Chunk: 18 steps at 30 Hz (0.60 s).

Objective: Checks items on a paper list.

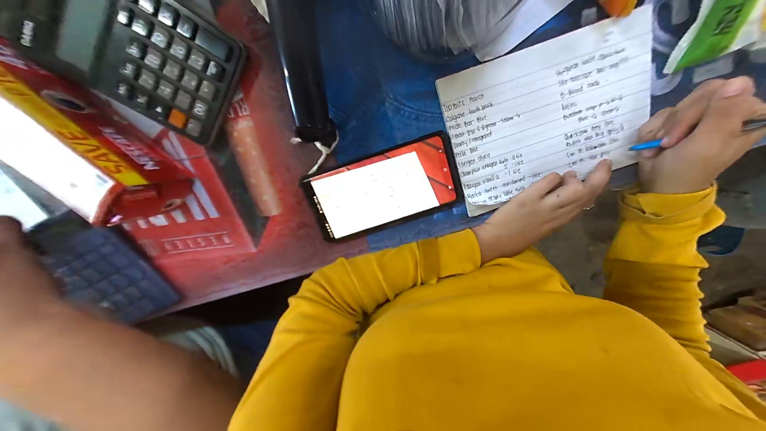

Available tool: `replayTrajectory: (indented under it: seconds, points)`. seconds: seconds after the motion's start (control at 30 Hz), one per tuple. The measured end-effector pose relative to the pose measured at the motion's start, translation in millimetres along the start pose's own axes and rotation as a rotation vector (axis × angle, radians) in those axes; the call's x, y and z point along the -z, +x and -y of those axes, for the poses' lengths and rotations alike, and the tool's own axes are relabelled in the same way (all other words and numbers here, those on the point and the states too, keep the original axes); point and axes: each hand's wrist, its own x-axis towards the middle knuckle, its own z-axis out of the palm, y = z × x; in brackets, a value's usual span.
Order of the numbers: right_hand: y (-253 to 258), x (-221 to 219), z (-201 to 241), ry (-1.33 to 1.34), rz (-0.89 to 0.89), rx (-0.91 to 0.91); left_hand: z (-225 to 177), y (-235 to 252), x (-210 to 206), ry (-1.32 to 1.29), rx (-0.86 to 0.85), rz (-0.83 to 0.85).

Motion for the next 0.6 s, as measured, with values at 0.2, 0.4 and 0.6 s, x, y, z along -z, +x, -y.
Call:
replayTrajectory:
  seconds: [0.2, 0.4, 0.6]
  points:
    - [2.3, -9.6, 10.9, -0.108, -0.064, -0.01, -0.2, -3.4, 1.9, -0.045, 0.008, 0.036]
    - [1.6, -12.1, 3.6, -0.07, -0.1, -0.02, 8.8, 0.7, 19.9, -0.119, 0.015, 0.016]
    - [-0.3, -14.7, 5.1, -0.069, -0.113, -0.018, 8.8, 0.0, 19.5, -0.095, 0.001, 0.021]
